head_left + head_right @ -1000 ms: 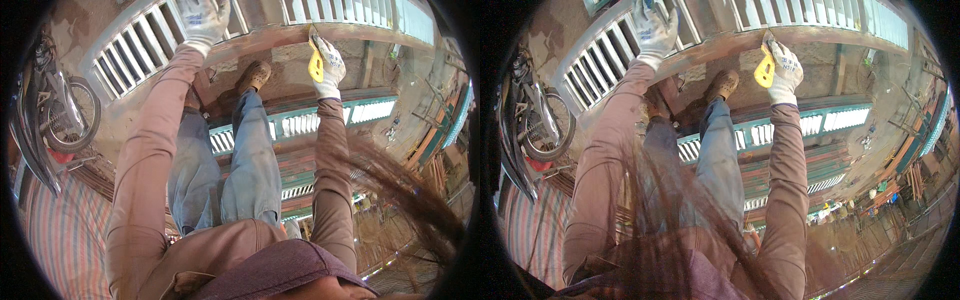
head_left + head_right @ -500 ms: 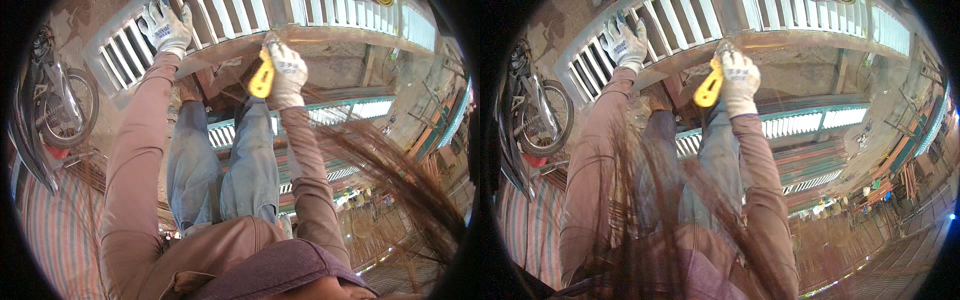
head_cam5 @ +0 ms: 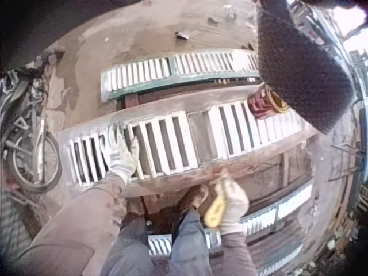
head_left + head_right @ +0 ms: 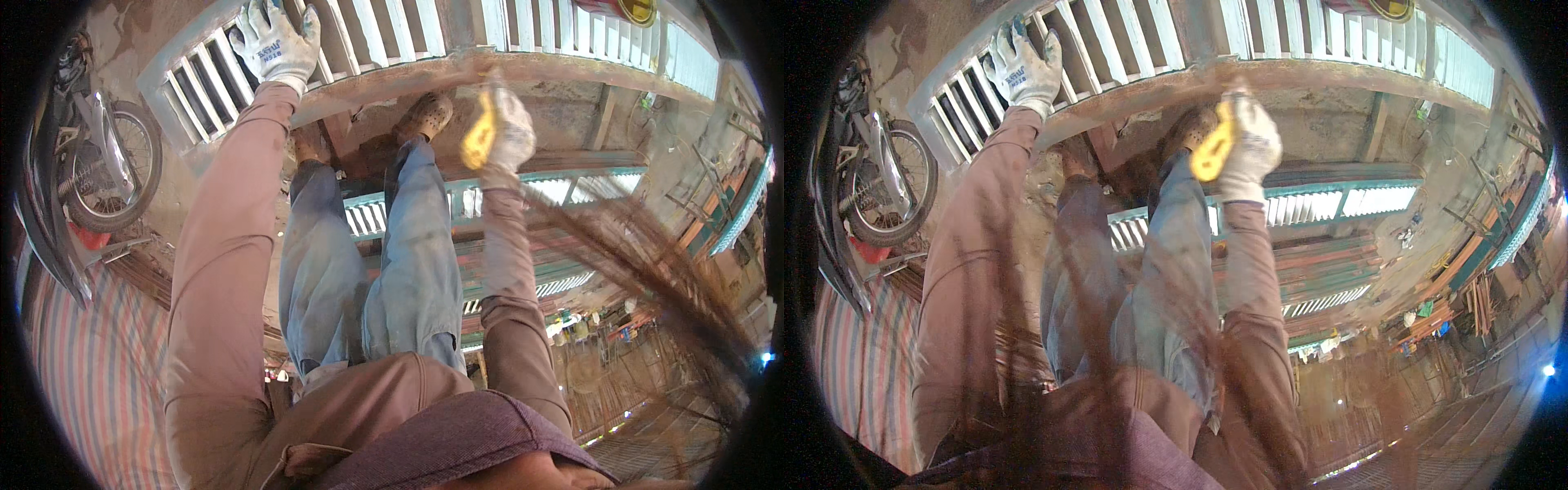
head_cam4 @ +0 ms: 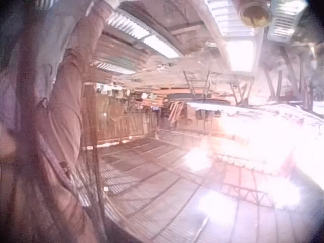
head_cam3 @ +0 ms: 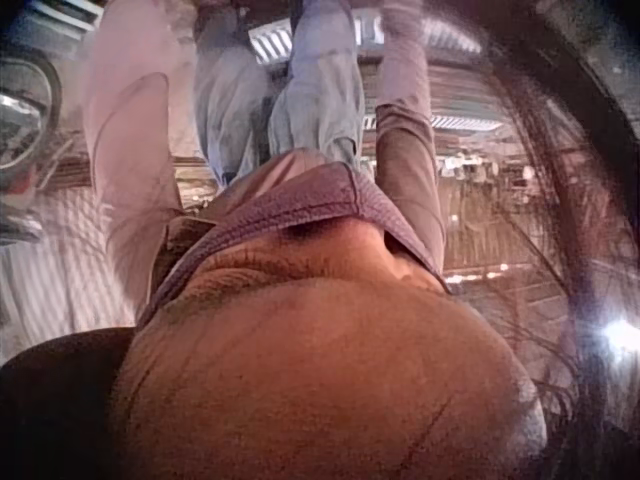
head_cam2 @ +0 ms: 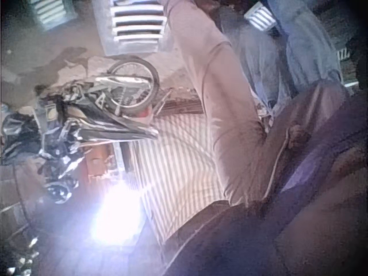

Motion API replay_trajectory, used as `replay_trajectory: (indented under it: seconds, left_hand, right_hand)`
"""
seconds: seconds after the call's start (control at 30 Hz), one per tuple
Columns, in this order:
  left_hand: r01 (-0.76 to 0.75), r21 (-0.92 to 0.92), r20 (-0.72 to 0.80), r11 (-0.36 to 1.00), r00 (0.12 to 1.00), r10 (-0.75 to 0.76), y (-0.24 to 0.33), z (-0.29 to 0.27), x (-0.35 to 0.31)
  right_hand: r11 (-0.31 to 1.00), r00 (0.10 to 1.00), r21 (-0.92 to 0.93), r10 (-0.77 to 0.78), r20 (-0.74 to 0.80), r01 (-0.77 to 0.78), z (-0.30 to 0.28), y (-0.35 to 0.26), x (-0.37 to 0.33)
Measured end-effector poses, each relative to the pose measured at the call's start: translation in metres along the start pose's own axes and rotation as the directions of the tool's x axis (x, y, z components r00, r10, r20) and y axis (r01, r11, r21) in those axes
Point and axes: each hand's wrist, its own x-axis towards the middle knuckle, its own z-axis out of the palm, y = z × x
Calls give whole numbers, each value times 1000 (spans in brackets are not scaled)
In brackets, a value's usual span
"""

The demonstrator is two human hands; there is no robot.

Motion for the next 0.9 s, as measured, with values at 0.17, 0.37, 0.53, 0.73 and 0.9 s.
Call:
replay_trajectory:
  seconds: [0.17, 0.37, 0.53, 0.73, 0.9]
  left_hand:
    - [-14, 22, 12, 1000, 1000, 14, -4, -5, 0]
    - [23, 19, 31, 1000, 999, -23, -1, -5, 1]
    - [49, 25, 66, 998, 997, -51, 12, -26, 6]
    - [41, 23, 84, 999, 996, -43, 13, -22, 8]
    - [10, 126, 71, 992, 997, -19, -4, -8, -2]
  right_hand:
    - [904, 985, 393, -138, -104, 168, -14, -36, -8]
    - [845, 818, 38, -503, -278, 533, -8, 7, 39]
    - [801, 760, -51, -584, -284, 596, 3, 14, 54]
    - [842, 832, -20, -536, -145, 539, 4, -7, 32]
    - [802, 824, 202, -563, -54, 561, -13, 10, -1]
